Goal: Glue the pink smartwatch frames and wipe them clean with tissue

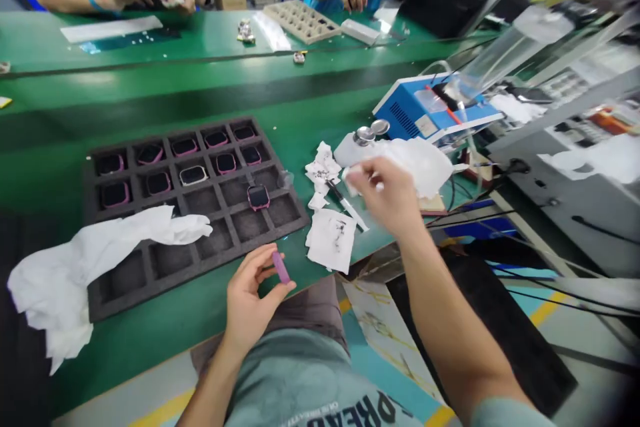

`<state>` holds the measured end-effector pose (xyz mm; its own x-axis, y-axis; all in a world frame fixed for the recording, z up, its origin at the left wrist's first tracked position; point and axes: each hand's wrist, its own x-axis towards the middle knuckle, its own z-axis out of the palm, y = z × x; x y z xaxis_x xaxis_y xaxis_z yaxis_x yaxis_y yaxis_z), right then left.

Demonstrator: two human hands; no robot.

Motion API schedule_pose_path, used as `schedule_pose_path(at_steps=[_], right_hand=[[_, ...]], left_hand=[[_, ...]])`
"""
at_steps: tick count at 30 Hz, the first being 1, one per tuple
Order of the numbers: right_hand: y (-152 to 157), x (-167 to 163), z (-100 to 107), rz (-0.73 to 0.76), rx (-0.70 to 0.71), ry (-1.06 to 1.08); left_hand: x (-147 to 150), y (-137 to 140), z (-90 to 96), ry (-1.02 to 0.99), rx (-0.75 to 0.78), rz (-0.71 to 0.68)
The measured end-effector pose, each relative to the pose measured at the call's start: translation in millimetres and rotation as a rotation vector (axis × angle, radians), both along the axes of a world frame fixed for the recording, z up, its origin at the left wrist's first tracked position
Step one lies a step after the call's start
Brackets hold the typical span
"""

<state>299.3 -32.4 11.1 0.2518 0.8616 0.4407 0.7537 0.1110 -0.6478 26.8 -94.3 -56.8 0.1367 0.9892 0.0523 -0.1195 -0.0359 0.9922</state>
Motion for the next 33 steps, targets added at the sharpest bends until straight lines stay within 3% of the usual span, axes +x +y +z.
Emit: schedule_pose_path(at_steps=[4, 7, 10, 14, 18, 22, 27, 30, 33], right_hand=[[-76, -73, -19, 0.41, -0.064, 0.176], [-88, -102, -30, 0.462, -0.1, 0.178], [-66, -107, -39, 0.461, -0.141, 0.184], [-43, -97, -41, 0.376, -0.135, 0.196], [-61, -86, -32, 0.282, -0.114, 0.256], [-85, -96, -32, 0.4, -0.123, 0.25], [-67, -113, -46, 0.283, -0.139, 0.251], [-57, -107, -51, 0.232, -0.168, 0.288], [-66, -95, -48, 0.168, -0.184, 0.378]], left_hand=[[2, -3, -4.0, 0.1, 0.003, -0.033], [1, -5, -8.4, 0.218, 0.055, -0.059], [-1, -6, -10.8, 0.293, 0.119, -0.096], [0, -7, -8.9, 0.242, 0.116, -0.101], [2, -7, -7.0, 0.227, 0.085, -0.079], [0, -6, -9.1, 0.313, 0.126, -0.101], [-4, -8, -11.5, 0.36, 0.202, -0.143], [-3, -9, -11.0, 0.331, 0.21, -0.14], [-2, -9, -11.0, 0.32, 0.184, -0.125]])
